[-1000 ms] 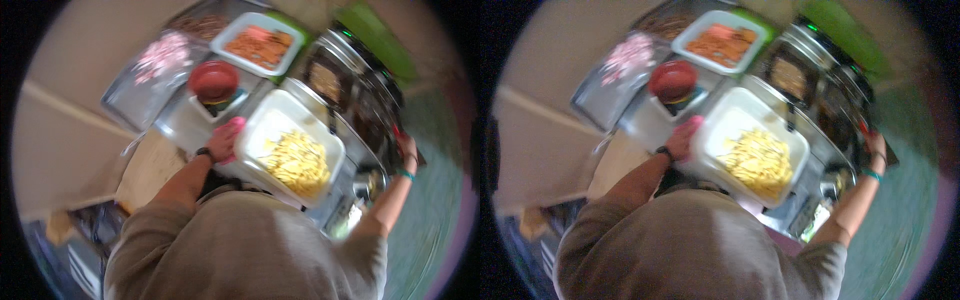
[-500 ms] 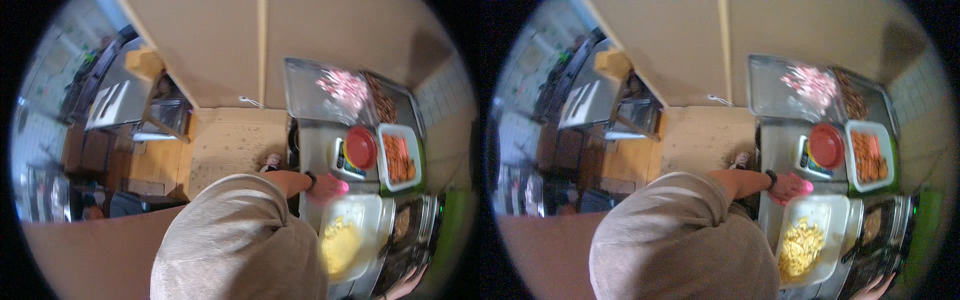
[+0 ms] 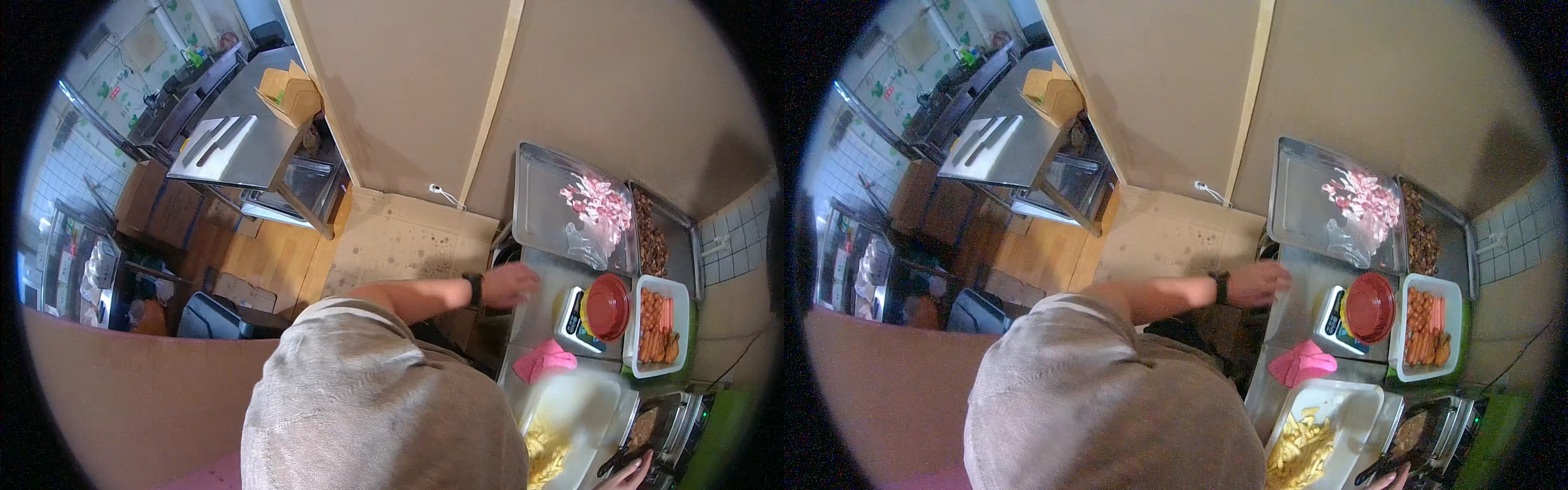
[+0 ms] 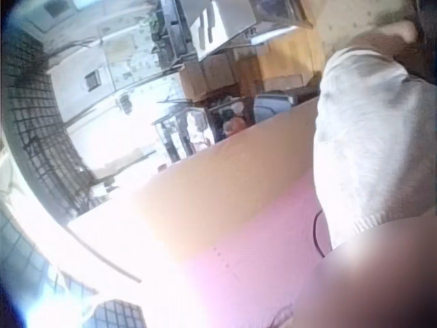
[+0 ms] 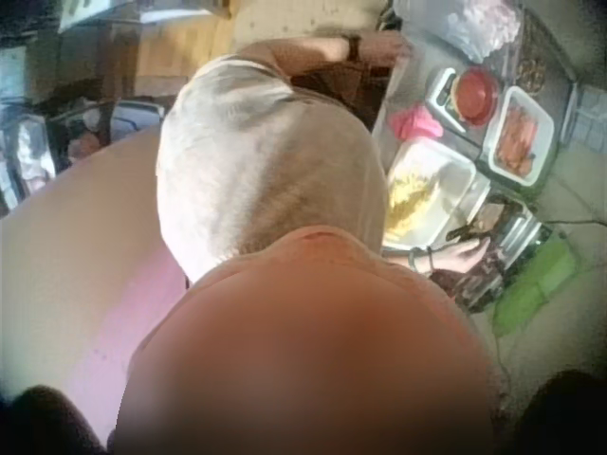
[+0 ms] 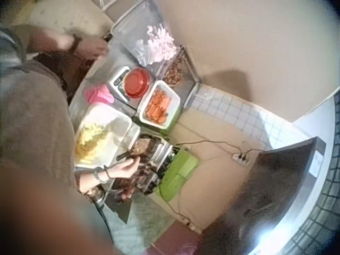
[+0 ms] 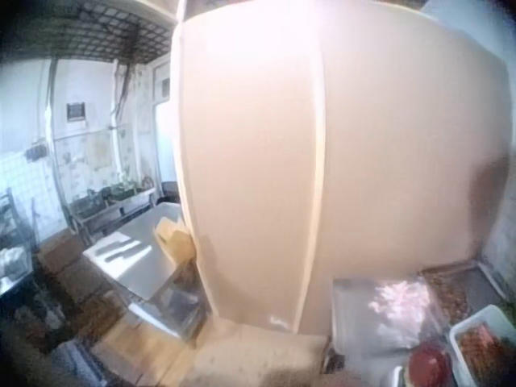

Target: The person uses tongs to transfer fried chicken pieces from a deep fryer into a paper bag lined with lettuce. The person then hands the completed food order to a customer standing nearby.

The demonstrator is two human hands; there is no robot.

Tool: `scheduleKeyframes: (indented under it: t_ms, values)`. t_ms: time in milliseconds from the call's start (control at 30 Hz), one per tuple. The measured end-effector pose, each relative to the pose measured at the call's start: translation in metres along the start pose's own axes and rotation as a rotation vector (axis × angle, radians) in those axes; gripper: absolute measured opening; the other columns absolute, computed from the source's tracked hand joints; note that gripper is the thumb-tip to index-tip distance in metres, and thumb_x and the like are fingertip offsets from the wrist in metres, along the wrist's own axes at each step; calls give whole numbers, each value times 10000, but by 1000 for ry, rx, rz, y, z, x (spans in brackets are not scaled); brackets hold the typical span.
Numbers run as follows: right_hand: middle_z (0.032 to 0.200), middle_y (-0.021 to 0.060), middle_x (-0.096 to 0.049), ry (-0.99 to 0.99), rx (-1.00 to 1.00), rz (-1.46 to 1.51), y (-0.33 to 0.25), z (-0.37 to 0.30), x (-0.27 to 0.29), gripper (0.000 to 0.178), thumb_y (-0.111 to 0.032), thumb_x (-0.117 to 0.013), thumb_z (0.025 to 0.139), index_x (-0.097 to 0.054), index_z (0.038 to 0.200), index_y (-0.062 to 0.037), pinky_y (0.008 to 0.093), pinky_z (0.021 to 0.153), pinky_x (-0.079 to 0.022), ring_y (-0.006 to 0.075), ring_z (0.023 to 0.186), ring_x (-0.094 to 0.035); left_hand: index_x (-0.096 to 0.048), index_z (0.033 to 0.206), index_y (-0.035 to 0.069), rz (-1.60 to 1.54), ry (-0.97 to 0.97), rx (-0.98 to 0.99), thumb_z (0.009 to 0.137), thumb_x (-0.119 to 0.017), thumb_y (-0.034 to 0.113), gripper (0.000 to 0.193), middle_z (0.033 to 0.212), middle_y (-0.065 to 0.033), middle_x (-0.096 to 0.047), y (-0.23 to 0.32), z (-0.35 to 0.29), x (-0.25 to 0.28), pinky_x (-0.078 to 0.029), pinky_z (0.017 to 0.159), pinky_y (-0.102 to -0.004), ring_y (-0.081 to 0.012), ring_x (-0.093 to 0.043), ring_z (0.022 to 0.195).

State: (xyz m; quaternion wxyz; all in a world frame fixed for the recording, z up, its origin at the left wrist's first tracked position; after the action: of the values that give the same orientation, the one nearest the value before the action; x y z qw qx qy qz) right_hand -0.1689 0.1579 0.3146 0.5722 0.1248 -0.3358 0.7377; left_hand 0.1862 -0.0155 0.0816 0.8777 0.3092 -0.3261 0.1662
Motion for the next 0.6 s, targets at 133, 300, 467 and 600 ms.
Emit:
scheduleKeyframes:
  t_ms: [133, 300, 467, 600]
  values:
    - [891, 138, -634, -12, -181, 108, -31, -11, -21, 268, -193, -509, 871, -615, 948, 40, 312, 736, -471, 221, 799, -602, -533, 1042, 62, 193, 189, 371, 723, -594, 106, 328, 1110, -150, -499, -76, -28, 106, -408, 854, -409, -328, -485, 994]
    - [855, 143, -636, -44, -66, 68, -72, -12, -76, 214, -134, -511, 861, -628, 923, 34, 312, 710, -464, 229, 766, -597, -558, 1005, 20, 608, 554, 795, 739, -554, 182, 312, 1016, -168, -560, -166, -111, 268, -408, 862, -404, -316, -509, 979]
    - [924, 166, -619, -178, -43, 16, -132, -5, -136, 224, -139, -508, 859, -617, 948, 35, 325, 766, -458, 267, 821, -587, -529, 1044, -6, 923, 785, 1051, 731, -593, 161, 361, 1020, -210, -538, -243, -219, 430, -399, 862, -397, -344, -494, 983]
    - [1014, 159, -590, -430, -185, 253, -142, -7, -192, 321, -178, -438, 903, -532, 1074, 76, 301, 849, -416, 193, 938, -546, -481, 1121, 21, 1040, 837, 1158, 742, -594, 174, 423, 1100, -202, -491, -268, -263, 502, -399, 870, -394, -346, -471, 1024]
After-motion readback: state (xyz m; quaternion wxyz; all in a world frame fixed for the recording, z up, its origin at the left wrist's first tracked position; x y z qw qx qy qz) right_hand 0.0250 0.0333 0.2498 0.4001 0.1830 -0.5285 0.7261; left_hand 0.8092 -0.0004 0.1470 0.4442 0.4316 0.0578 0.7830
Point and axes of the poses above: each hand's wrist, its own z-axis towards the middle knuckle, its own x-axis out of the back of the hand, y = z × x, the point moved 2 cm from there along z, towards the middle knuckle
